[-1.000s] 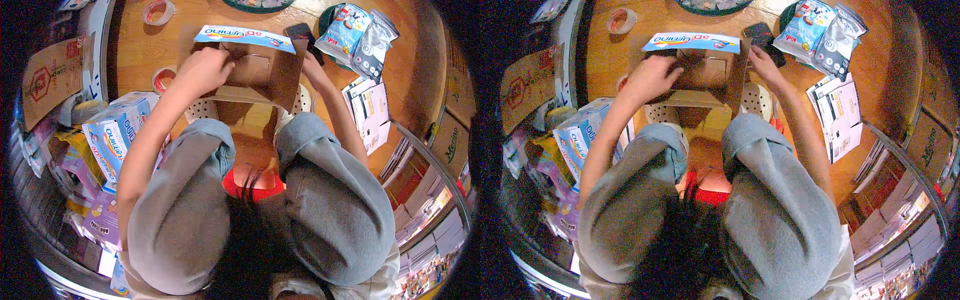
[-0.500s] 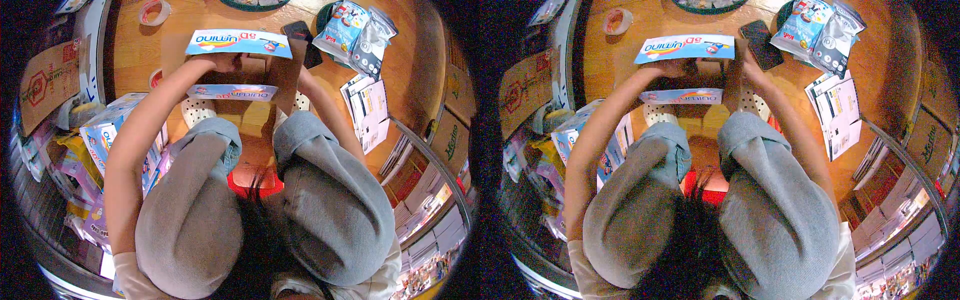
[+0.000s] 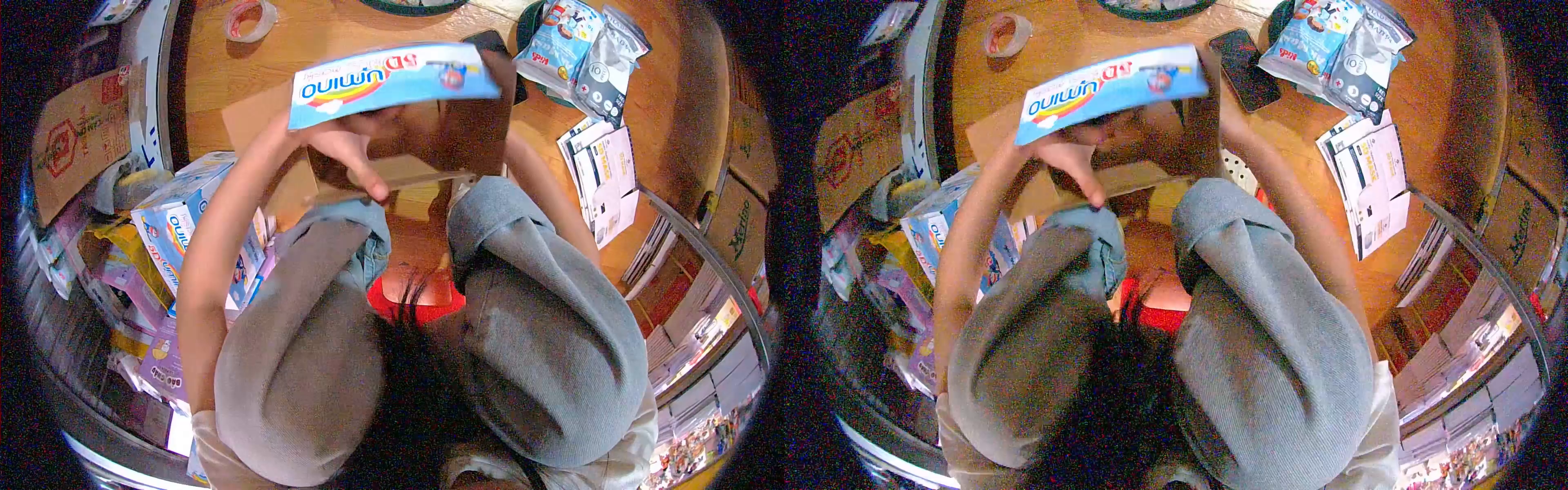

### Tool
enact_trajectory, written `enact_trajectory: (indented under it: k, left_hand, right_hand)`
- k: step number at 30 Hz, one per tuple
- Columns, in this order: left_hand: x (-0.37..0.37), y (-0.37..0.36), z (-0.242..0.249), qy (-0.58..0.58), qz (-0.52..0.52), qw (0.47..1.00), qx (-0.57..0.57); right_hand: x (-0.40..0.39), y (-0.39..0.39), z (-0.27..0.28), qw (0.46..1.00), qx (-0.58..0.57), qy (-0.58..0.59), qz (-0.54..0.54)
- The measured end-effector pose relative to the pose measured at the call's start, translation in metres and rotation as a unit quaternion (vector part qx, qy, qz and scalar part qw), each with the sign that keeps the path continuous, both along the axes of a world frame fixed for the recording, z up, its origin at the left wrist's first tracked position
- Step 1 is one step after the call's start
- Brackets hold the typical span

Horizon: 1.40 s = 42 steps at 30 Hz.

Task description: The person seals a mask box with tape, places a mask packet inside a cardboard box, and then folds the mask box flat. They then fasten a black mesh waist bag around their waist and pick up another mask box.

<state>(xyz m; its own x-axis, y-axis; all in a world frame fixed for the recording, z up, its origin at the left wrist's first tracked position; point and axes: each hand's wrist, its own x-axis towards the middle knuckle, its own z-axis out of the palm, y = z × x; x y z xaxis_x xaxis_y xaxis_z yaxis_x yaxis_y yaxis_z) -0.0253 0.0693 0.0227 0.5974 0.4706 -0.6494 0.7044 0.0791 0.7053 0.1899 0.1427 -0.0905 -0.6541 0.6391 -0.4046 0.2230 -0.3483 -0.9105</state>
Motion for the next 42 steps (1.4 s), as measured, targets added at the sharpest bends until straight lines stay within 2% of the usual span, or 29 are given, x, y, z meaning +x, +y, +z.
enact_trajectory:
  k: [2,3,5,7,9,10,13,14,17,18,21,23,25,28,31,35,36,42]
  left_hand:
    - [0.01,-0.015,0.003,-0.041,-0.027,0.998,0.03]
    - [0.015,-0.025,0.008,-0.055,-0.001,0.997,0.054]
    - [0.008,-0.025,0.015,-0.013,0.004,0.996,0.093]
    - [-0.029,-0.024,-0.016,-0.137,0.085,0.937,0.31]
    - [-0.054,-0.028,-0.015,-0.143,0.213,0.898,0.359]
    - [-0.06,-0.03,-0.005,-0.109,0.279,0.895,0.331]
    - [-0.066,-0.033,0.022,-0.056,0.478,0.838,0.257]
    - [-0.068,-0.035,0.027,-0.06,0.53,0.811,0.241]
    - [-0.068,-0.043,0.036,-0.103,0.626,0.746,0.202]
    - [-0.066,-0.049,0.037,-0.12,0.645,0.732,0.185]
    - [-0.057,-0.07,0.04,-0.183,0.691,0.689,0.12]
    - [-0.05,-0.08,0.039,-0.218,0.705,0.67,0.084]
    - [-0.045,-0.086,0.039,-0.237,0.71,0.66,0.064]
    - [-0.041,-0.089,0.038,-0.252,0.713,0.653,0.045]
    - [-0.037,-0.093,0.04,-0.26,0.714,0.65,0.032]
    - [-0.033,-0.096,0.041,-0.257,0.713,0.652,0.02]
    - [-0.03,-0.096,0.038,-0.258,0.717,0.648,0.013]
    - [-0.027,-0.096,0.035,-0.251,0.726,0.64,-0.006]
  right_hand:
    - [0.001,0.005,0.005,0.998,-0.067,0.012,-0.01]
    - [0.001,0.008,0.006,0.993,-0.112,0.02,-0.016]
    - [0.001,0.018,0.005,0.974,-0.22,0.04,-0.036]
    - [0.002,0.03,0.003,0.938,-0.336,0.067,-0.051]
    - [0.0,0.039,0.01,0.93,-0.356,0.088,-0.03]
    - [-0.004,0.041,0.015,0.935,-0.342,0.093,-0.008]
    - [-0.021,0.026,0.082,0.978,-0.166,0.098,0.078]
    - [-0.024,0.025,0.071,0.979,-0.126,0.088,0.134]
    - [-0.041,0.027,0.084,0.972,-0.135,0.152,0.119]
    - [-0.046,0.027,0.1,0.964,-0.15,0.193,0.102]
    - [-0.061,0.025,0.12,0.955,-0.003,0.257,0.148]
    - [-0.064,0.03,0.128,0.954,0.059,0.245,0.162]
    - [-0.057,0.041,0.134,0.949,0.235,0.183,0.103]
    - [-0.041,0.052,0.138,0.909,0.4,0.114,0.032]
    - [-0.029,0.044,0.128,0.934,0.329,0.086,0.111]
    - [-0.038,0.028,0.111,0.955,0.139,0.183,0.185]
    - [-0.039,0.026,0.114,0.96,0.122,0.185,0.173]
    - [-0.029,0.035,0.111,0.967,0.213,0.109,0.082]
